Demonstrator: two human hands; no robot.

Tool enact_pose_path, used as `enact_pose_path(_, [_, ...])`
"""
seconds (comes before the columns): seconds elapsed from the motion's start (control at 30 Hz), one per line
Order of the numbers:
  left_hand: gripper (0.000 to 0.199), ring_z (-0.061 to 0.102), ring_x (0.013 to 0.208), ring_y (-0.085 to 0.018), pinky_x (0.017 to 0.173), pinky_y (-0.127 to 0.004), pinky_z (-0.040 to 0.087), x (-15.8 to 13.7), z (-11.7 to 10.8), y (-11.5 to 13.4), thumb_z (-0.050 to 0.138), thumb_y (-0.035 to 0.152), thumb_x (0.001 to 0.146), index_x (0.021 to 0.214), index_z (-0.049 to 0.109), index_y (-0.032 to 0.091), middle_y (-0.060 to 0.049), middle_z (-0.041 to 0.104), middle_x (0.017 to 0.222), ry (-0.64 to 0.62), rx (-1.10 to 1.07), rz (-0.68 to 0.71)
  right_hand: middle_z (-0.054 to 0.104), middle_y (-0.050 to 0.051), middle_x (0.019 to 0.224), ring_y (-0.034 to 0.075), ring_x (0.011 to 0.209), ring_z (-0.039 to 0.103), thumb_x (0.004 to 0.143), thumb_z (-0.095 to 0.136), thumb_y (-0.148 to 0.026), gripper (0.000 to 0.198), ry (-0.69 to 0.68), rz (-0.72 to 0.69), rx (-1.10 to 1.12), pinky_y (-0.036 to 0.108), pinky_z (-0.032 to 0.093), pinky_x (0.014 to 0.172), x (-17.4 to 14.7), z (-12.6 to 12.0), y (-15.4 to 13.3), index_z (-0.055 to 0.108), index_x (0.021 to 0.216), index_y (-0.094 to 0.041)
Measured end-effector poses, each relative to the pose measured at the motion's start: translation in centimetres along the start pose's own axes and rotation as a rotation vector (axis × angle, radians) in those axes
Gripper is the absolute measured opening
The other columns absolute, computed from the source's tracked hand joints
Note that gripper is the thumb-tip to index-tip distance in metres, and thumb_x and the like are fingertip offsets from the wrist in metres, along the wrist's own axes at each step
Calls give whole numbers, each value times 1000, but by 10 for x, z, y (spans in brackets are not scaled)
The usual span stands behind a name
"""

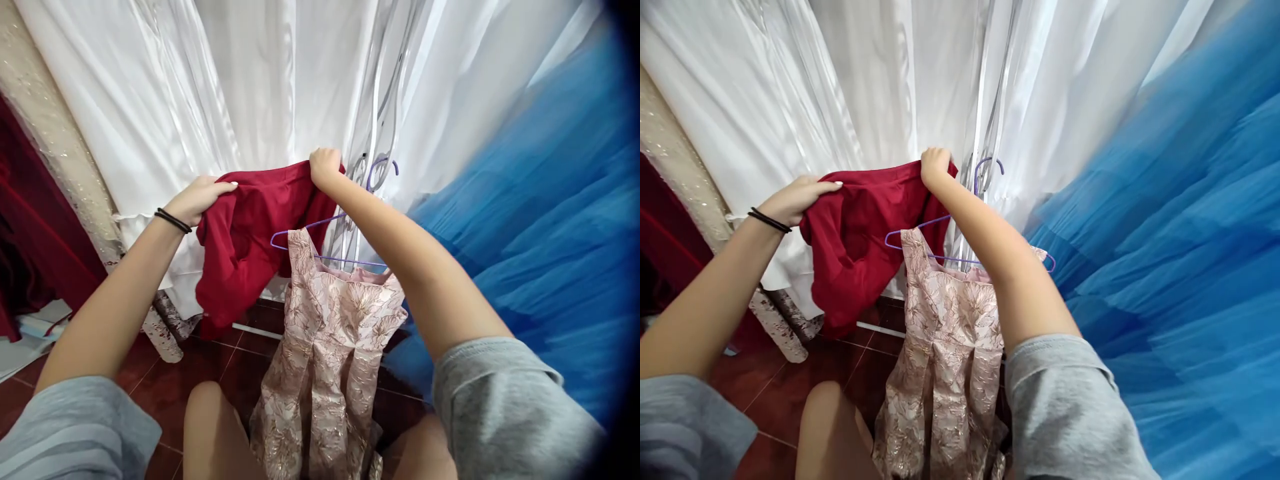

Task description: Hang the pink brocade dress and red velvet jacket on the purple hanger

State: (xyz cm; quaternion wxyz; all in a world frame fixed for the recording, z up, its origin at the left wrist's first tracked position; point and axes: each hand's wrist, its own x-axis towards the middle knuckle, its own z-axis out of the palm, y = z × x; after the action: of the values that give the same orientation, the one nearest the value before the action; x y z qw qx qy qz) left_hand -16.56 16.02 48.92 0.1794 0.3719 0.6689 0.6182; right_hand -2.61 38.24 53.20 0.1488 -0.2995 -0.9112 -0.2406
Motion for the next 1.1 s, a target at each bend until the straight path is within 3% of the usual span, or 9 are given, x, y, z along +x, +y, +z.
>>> enact_pose_path(0.07, [9, 69, 68, -19, 66, -28, 58, 0, 14, -5, 71, 21, 69, 74, 69, 14, -5, 71, 69, -42, -40, 29, 51, 27, 135, 38, 131, 44, 91, 53, -24, 65, 30, 23, 44, 54, 38, 103, -14, -1, -6, 33, 150, -4])
enact_pose_path(0.17, [11, 69, 70, -20, 68, -30, 59, 1, 34, -17, 70, 19, 68, 76, 69, 13, -6, 71, 69, -127, -103, 4, 45, 19, 147, 31, 135, 40, 73, 76, -26, 95, -72, -392, 302, 41, 39, 107, -33, 10, -29, 28, 154, -15])
enact_pose_path(0.23, [12, 69, 69, -20, 69, -31, 58, 3, 46, -24, 68, 18, 66, 76, 68, 13, -6, 71, 69, -155, -126, -20, 59, 14, 134, 24, 119, 53, 72, 74, -23, 78, -215, -550, 482, 32, 46, 97, -38, 23, -42, 45, 144, -12])
enact_pose_path(0.33, [17, 68, 70, -19, 73, -32, 57, 5, 57, -26, 70, 17, 61, 76, 67, 13, -5, 70, 70, -237, -100, -23, 71, 7, 95, 17, 87, 60, 80, 57, -16, 33, -304, -482, 528, 27, 47, 81, -33, 37, -36, 69, 108, -5])
enact_pose_path(0.4, [22, 67, 71, -19, 75, -33, 56, 6, 62, -19, 74, 17, 58, 78, 66, 13, -4, 69, 72, -279, -55, 6, 70, 5, 86, 16, 82, 59, 79, 50, -12, 30, -228, -391, 489, 26, 45, 76, -27, 34, -17, 72, 98, -4])
enact_pose_path(0.63, [22, 65, 80, -21, 81, -38, 53, -34, 120, 11, 68, 14, 68, 88, 58, 16, -4, 66, 84, -261, 133, 345, 70, 17, 105, 22, 92, 63, 77, 55, -4, 37, -94, -197, 71, 29, 41, 74, -51, -27, 39, 73, 109, -7])
enact_pose_path(0.8, [23, 62, 81, -21, 77, -36, 50, -77, 191, -40, 65, 19, 76, 94, 51, 19, -7, 66, 89, -345, 140, 349, 73, 10, 106, 22, 96, 64, 77, 62, -3, 35, -326, -276, -65, 30, 41, 76, -75, -30, 28, 77, 105, -18])
enact_pose_path(0.93, [20, 63, 74, -22, 72, -36, 49, -83, 186, -88, 65, 35, 81, 79, 55, 18, -9, 67, 79, -674, 227, 193, 74, 10, 98, 23, 90, 67, 73, 68, -5, 29, -451, -211, -97, 32, 45, 76, -69, -12, 24, 77, 99, -16])
enact_pose_path(1.1, [34, 58, 116, -28, 101, -41, 45, -43, 126, -119, 63, 41, 82, 109, 61, 19, -14, 63, 123, -77, 274, 511, 73, 10, 94, 23, 88, 67, 78, 59, -4, 26, -373, -218, -73, 31, 46, 73, -72, -14, 28, 76, 95, -14])
